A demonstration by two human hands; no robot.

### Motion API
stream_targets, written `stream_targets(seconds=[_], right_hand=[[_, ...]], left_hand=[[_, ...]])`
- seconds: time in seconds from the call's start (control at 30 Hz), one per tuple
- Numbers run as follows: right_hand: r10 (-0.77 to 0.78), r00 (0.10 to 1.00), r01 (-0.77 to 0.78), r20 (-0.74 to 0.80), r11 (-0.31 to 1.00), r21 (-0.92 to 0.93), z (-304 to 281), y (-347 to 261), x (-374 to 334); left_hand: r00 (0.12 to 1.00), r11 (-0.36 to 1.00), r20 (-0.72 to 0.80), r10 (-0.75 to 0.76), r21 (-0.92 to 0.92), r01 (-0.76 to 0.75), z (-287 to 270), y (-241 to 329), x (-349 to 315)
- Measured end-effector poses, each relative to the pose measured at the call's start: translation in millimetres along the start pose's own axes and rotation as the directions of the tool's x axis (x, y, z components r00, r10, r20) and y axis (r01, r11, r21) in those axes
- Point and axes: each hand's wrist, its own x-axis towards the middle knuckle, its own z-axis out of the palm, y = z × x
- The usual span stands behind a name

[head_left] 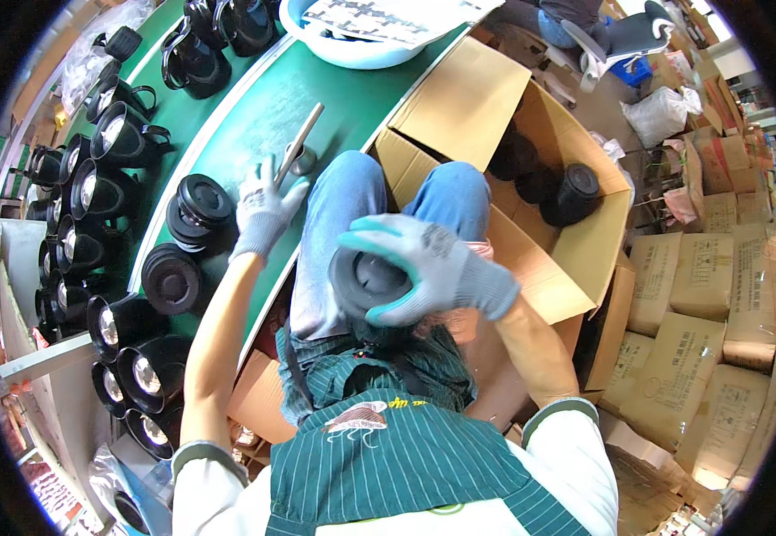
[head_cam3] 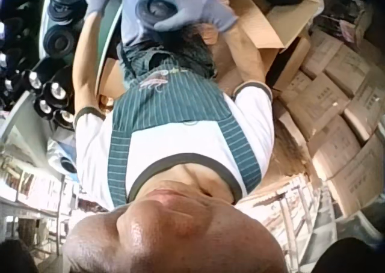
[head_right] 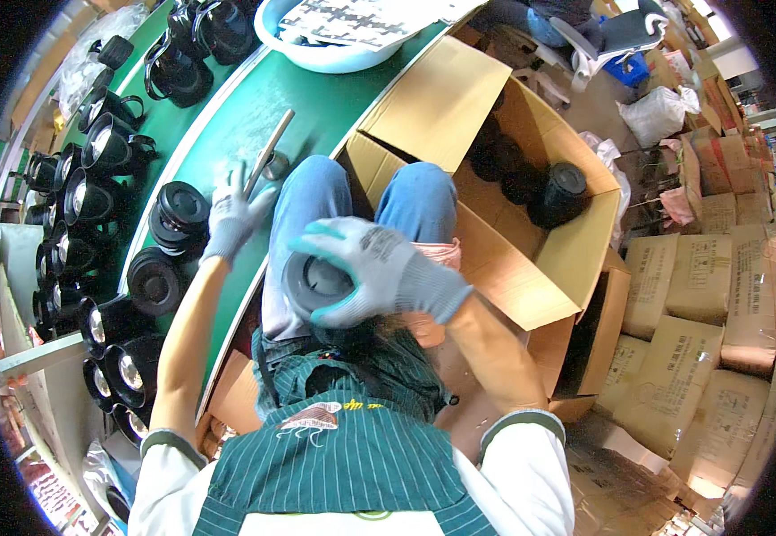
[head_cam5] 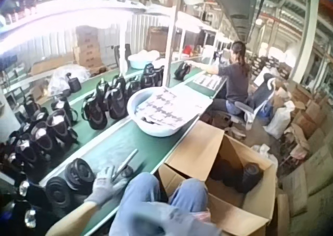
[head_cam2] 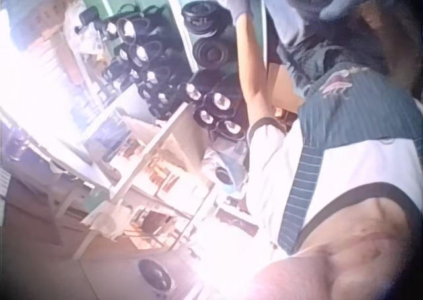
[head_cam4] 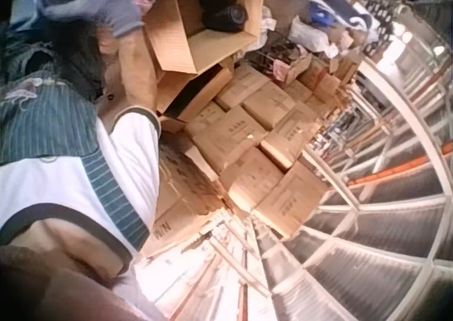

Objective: The person assembles black kettles by inserting a metal rod into the base and attaching a lid. They handle each kettle one at a time, place the assembled units on a green table, and repeat the process.

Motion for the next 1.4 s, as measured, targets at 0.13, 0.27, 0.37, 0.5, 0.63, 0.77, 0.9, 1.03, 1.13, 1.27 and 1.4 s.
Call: stream_targets(seconds=[0.13, 0.27, 0.37, 0.5, 0.63, 0.77, 0.9, 1.03, 1.13, 1.27, 1.4], right_hand=[[0.11, 0.983, -0.087, -0.149, 0.985, 0.151, 38, 7, 0], [0.227, 0.919, -0.034, -0.324, 0.862, 0.506, 70, 23, -9], [0.443, 0.814, 0.038, -0.375, 0.604, 0.796, 69, 24, -12], [0.625, 0.718, 0.206, -0.307, 0.23, 0.951, 52, 16, 5], [0.474, 0.872, 0.069, -0.124, 0.133, 0.989, 40, 48, 7], [0.36, 0.929, -0.089, 0.087, -0.01, 0.996, 38, 80, 36], [0.002, 0.946, -0.313, 0.324, -0.252, 0.916, 85, 116, 85], [-0.216, 0.906, -0.424, 0.365, -0.46, 0.78, 90, 108, 94], [-0.016, 0.944, -0.318, 0.33, -0.319, 0.893, 81, 125, 64], [0.186, 0.977, -0.052, 0.108, -0.282, 0.958, 69, 101, 16], [0.315, 0.948, 0.016, 0.043, -0.183, 0.983, 52, 47, -27]], left_hand=[[0.997, 0.996, -0.056, -0.047, -0.084, 0.042, 36, -18, 27], [0.999, 0.946, 0.033, 0.023, -0.325, -0.011, 2, -43, 20], [0.947, 0.753, 0.29, 0.136, -0.651, 0.092, -96, 3, -23], [0.787, 0.789, 0.396, 0.473, -0.588, -0.178, -166, 54, -86], [0.776, 0.879, 0.476, 0.414, -0.429, -0.206, -182, 79, -112], [0.85, 0.843, 0.239, 0.469, 0.167, -0.511, -174, 111, -155], [0.709, 0.728, 0.189, 0.679, -0.299, -0.617, -164, 153, -169], [0.779, 0.756, 0.088, 0.621, -0.332, -0.565, -137, 162, -178], [0.82, 0.78, -0.02, 0.572, -0.297, -0.551, -131, 146, -179], [0.895, 0.865, -0.145, 0.422, -0.23, -0.446, -126, 103, -176], [0.915, 0.859, -0.121, 0.384, -0.318, -0.402, -107, 44, -148]])
